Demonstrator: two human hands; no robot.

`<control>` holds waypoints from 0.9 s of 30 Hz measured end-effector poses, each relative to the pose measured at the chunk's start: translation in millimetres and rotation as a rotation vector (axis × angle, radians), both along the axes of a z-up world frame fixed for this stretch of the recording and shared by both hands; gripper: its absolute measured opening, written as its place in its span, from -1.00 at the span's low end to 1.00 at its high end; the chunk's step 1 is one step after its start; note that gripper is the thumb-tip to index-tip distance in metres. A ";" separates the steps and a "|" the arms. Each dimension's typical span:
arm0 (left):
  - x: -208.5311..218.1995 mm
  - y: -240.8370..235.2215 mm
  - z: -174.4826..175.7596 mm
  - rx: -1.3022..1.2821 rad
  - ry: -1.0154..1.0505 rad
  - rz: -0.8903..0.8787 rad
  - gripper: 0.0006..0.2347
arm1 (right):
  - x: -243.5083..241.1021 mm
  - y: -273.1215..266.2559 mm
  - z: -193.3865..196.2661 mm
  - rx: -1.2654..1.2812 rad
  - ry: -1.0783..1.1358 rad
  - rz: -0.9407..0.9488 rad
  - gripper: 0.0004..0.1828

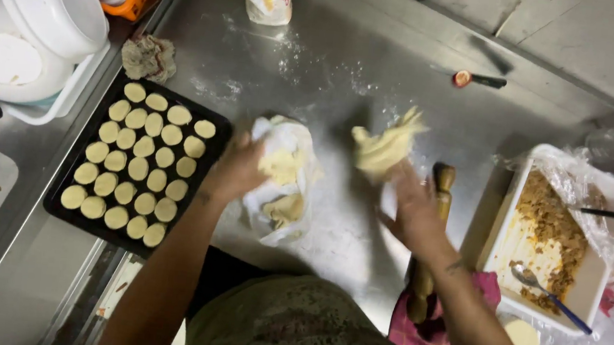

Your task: The person uses a round cutter to cut circular pieces from rolled dough and places them onto a black baking tray. They then roll out a new piece of dough with a rolling pin and continue cutting circles.

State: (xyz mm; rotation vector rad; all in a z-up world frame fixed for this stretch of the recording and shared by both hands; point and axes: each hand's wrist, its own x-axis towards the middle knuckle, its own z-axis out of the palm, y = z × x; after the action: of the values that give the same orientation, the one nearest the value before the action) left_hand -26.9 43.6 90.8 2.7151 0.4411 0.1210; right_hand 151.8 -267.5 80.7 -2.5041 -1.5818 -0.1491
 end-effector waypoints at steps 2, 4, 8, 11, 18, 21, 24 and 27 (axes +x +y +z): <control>-16.7 -21.7 27.6 -0.212 0.033 -0.022 -0.16 | -2.9 3.6 -3.0 -0.150 0.206 -0.172 -0.50; -29.1 -44.1 23.1 -0.424 0.070 -0.044 -0.04 | 2.9 15.5 -16.5 -0.298 0.418 -0.347 -0.76; -38.5 -89.6 -19.0 -0.048 0.199 -0.039 0.01 | 18.1 62.2 -39.8 0.115 0.253 -0.304 -0.32; -29.4 -96.4 -58.4 0.149 0.125 -0.013 -0.41 | 22.3 86.7 -73.5 -0.010 0.243 -0.320 -0.23; 40.1 -19.8 -112.2 0.229 0.031 0.224 -0.64 | -41.6 41.2 -91.7 -0.278 -0.125 0.163 -0.72; 84.3 27.2 -129.4 0.287 -0.054 0.334 -0.72 | -20.8 68.0 -112.8 0.147 -0.240 0.158 -0.61; 121.5 85.6 -166.6 0.216 0.145 0.515 -0.65 | 9.4 119.9 -117.1 -0.401 -0.001 -0.087 -0.52; 105.7 73.8 -120.2 0.155 -0.114 0.436 -0.57 | 25.0 114.6 -27.3 -0.301 0.605 -0.008 -0.37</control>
State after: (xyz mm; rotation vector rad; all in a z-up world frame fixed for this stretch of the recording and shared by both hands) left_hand 78.8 117.4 -29.4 2.6960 1.0197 0.4408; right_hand 176.8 -152.9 53.5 -2.4116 -1.4038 0.8220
